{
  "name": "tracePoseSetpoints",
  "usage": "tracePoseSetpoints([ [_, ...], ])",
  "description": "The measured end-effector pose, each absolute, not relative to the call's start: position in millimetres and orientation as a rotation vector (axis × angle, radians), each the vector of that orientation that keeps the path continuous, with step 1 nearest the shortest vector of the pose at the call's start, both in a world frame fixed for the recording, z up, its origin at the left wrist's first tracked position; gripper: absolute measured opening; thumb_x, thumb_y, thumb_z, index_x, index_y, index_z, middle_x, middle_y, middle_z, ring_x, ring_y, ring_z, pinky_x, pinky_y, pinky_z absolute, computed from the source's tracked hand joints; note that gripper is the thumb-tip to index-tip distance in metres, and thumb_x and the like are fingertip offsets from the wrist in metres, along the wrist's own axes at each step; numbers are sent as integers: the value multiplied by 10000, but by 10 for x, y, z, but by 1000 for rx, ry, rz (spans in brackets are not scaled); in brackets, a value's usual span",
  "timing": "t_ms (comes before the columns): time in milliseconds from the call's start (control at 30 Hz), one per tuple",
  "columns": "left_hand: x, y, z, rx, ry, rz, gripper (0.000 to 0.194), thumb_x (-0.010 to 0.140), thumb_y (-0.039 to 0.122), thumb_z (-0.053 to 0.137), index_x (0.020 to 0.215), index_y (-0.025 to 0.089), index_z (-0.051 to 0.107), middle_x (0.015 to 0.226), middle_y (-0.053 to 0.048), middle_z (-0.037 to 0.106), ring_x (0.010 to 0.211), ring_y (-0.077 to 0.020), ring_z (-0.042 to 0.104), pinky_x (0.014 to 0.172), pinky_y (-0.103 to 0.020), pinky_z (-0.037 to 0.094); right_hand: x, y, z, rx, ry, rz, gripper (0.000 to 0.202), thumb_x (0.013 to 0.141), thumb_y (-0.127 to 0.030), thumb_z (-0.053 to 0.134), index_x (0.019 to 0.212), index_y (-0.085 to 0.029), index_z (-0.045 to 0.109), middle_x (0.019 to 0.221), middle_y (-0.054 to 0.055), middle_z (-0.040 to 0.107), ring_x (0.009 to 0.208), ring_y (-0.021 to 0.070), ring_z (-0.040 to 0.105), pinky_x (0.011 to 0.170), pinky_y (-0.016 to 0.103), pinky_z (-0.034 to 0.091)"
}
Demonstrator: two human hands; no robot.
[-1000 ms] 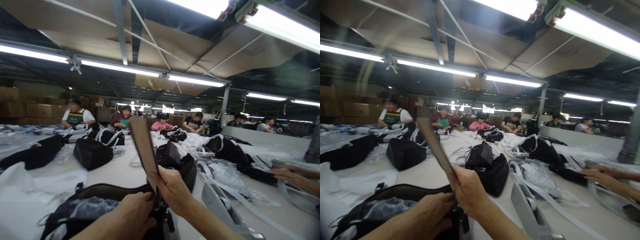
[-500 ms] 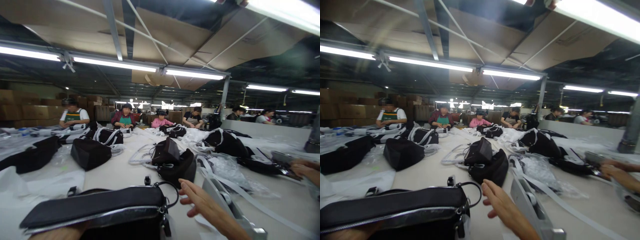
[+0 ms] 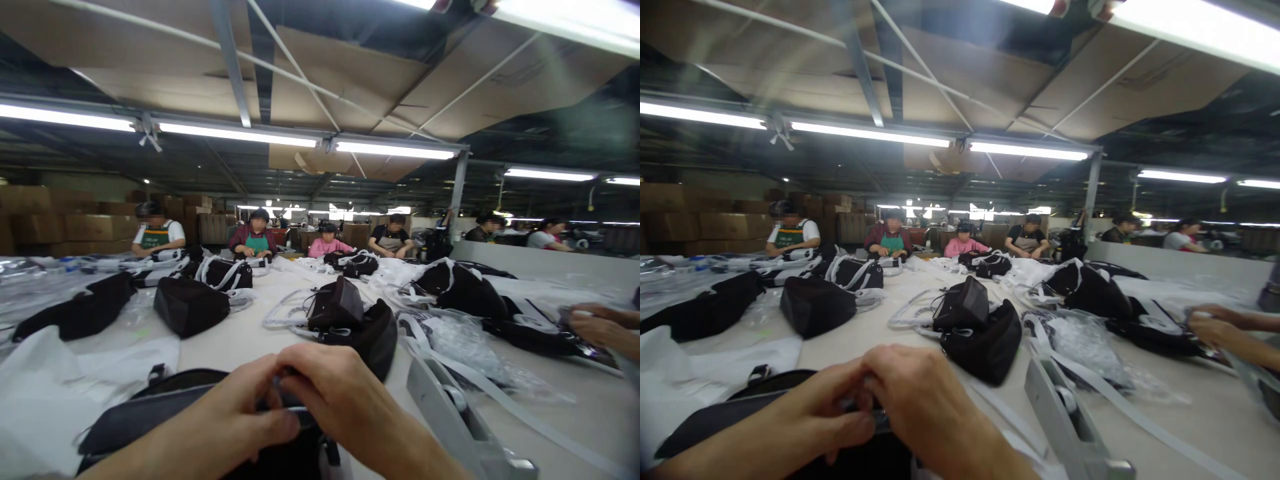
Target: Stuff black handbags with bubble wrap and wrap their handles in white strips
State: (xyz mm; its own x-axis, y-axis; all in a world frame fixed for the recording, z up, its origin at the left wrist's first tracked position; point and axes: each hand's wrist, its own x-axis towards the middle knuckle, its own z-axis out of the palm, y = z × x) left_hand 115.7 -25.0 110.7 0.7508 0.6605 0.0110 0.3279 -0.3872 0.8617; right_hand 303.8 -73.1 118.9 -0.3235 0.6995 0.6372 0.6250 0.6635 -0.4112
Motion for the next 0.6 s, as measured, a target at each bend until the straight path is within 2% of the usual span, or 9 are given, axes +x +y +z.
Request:
tracePoseSetpoints([
  [33,1299,-246,1091,1871,677,390,236,673,265,665,894,184,650,720,24,569,628,-138,500,510,-204,408,2994,-772,1186,-975,-2125,-14,143,918,-104,559,848,-168,667,787,30,704,717,150,653,670,239,479],
  [100,1473,-223,989,1688,563,375,200,643,299,664,778,161,611,670,19,553,597,-123,471,493,-202,359,3022,-842,1125,-866,-2168,-128,172,967,-158,516,901,-171,674,798,40,709,717,151,655,661,227,489],
  [200,1487,-204,871,1723,505,487,311,775,459,612,808,150,633,702,-8,583,610,-126,469,502,-219,324,3285,-873,905,-961,-1890,-54,226,1010,-253,453,1081,-206,662,999,62,732,913,167,685,806,235,524],
  [267,1425,-209,892,1829,519,551,330,837,480,575,798,158,632,716,0,573,635,-128,457,560,-234,352,3487,-820,685,-1243,-1561,96,314,1012,-375,423,1180,-209,630,1111,90,711,1042,204,667,881,288,532],
  [300,1396,-214,923,1859,522,566,316,845,468,574,775,164,621,718,5,567,656,-132,460,607,-243,375,3564,-774,563,-1388,-1450,210,388,997,-442,418,1221,-193,613,1113,108,702,1056,230,661,865,316,544],
  [367,1366,-230,988,1870,499,558,305,843,454,579,736,169,591,733,4,567,711,-147,481,696,-264,401,3654,-667,326,-1533,-1413,502,516,946,-516,438,1284,-152,579,1037,119,686,982,261,665,752,337,567],
  [433,1368,-251,1022,1852,477,562,283,836,433,577,749,164,590,743,1,562,740,-153,489,727,-271,402,3676,-577,138,-1510,-1488,713,562,882,-516,507,1293,-142,580,947,91,654,874,250,651,638,314,550],
  [600,1394,-259,958,1770,531,542,210,776,356,575,779,151,619,747,-6,573,698,-137,494,635,-244,390,3712,-520,-58,-1436,-1526,802,602,745,-538,688,1228,-180,662,745,23,607,654,189,576,497,252,448],
])
